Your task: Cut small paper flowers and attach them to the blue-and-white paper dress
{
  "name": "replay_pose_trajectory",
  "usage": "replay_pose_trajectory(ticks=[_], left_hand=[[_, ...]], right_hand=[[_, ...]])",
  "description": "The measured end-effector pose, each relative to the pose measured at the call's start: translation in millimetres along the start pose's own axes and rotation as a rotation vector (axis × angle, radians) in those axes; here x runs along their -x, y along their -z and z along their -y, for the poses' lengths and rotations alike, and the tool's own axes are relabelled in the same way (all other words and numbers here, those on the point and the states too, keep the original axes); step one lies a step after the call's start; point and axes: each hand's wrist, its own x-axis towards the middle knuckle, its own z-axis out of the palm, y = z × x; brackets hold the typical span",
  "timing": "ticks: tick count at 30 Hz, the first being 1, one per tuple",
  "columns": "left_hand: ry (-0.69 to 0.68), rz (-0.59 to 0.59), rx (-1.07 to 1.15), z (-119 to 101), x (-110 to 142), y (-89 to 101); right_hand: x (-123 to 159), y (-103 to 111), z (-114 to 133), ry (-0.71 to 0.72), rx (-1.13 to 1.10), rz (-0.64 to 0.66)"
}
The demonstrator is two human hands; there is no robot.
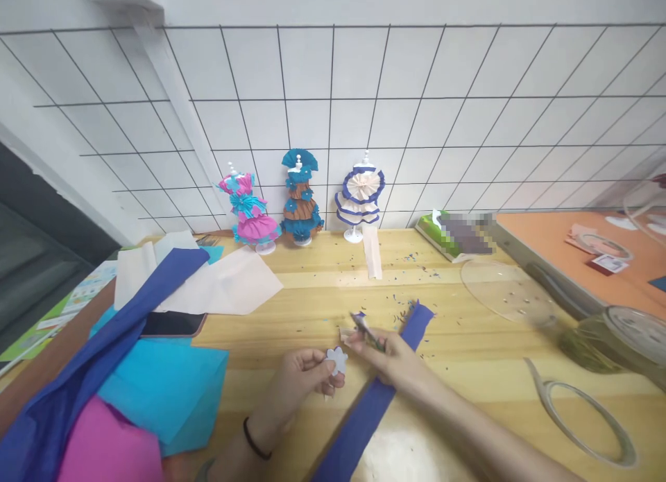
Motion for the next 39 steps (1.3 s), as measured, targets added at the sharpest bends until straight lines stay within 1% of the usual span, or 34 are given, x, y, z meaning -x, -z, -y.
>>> replay_pose_trajectory(ticks=[1,3,4,7,9,11,12,13,15,16,18,19,20,21,22,23,25,26,28,31,35,39], left_hand=[[0.014,-0.014,0.021,-0.7,0.1,1.2],[0.030,-0.021,0.069,-2.4,0.5,3.9],[0.033,-0.019,0.095,-3.1,0.8,5.1],[0.040,-0.014,0.138,-4.7,2.1,7.2],[0.045,-0.008,0.135,-5.4,3.3,7.2],[0.044,0.005,0.125,-6.1,4.9,6.0],[0.042,0.013,0.121,-6.5,5.8,5.0],[0.041,0.021,0.116,-7.0,6.9,3.5],[0.042,0.033,0.100,-8.4,9.5,-0.5],[0.041,0.037,0.091,-9.4,11.0,-3.1],[0.039,0.050,0.062,-11.9,14.1,-9.6],[0.038,0.065,0.039,-13.4,15.7,-13.5],[0.033,0.081,0.009,-14.9,17.2,-17.7],[0.024,0.100,-0.029,-16.5,18.7,-22.2],[0.008,0.119,-0.073,-18.1,20.1,-26.8],[-0.014,0.139,-0.118,-19.7,21.4,-31.2],[-0.070,0.185,-0.195,-22.8,23.7,-38.9],[-0.095,0.205,-0.222,-24.3,24.6,-41.8],[-0.126,0.226,-0.255,-27.5,25.4,-45.2],[-0.123,0.231,-0.271,-32.6,22.5,-43.8],[-0.079,0.238,-0.212,-40.4,9.1,-32.1],[-0.052,0.134,-0.099,-49.1,-11.8,-20.4]], right_hand=[[-2.1,12.5,3.2,0.005,0.090,-0.083],[-4.5,43.6,9.4,-0.001,0.286,-0.205],[-3.9,60.4,11.4,-0.029,0.402,-0.261],[9.8,104.0,7.0,-0.204,0.800,-0.361],[28.1,121.6,-7.1,-0.336,1.015,-0.424],[49.5,130.2,-27.2,-0.430,1.128,-0.414],[59.6,132.1,-37.7,-0.448,1.156,-0.411],[68.7,132.9,-47.1,-0.438,1.170,-0.410],[82.2,131.3,-59.8,-0.402,1.237,-0.471],[86.4,128.5,-61.9,-0.385,1.280,-0.519],[89.8,116.6,-57.0,-0.304,1.308,-0.610],[89.5,106.9,-50.7,-0.221,1.255,-0.609],[88.0,94.7,-42.5,-0.103,1.134,-0.574],[85.7,80.6,-33.3,0.008,0.954,-0.497],[82.6,65.3,-23.6,0.075,0.743,-0.368],[79.1,49.9,-14.2,0.097,0.521,-0.256],[71.4,22.9,2.0,0.071,0.133,-0.072],[67.5,13.0,8.2,0.059,0.002,-0.016],[60.3,1.4,16.4,0.024,-0.166,0.010],[50.0,1.5,20.0,-0.013,-0.259,0.002],[34.7,15.8,16.2,-0.034,-0.266,-0.073],[15.1,28.0,12.0,-0.048,-0.264,-0.145]])
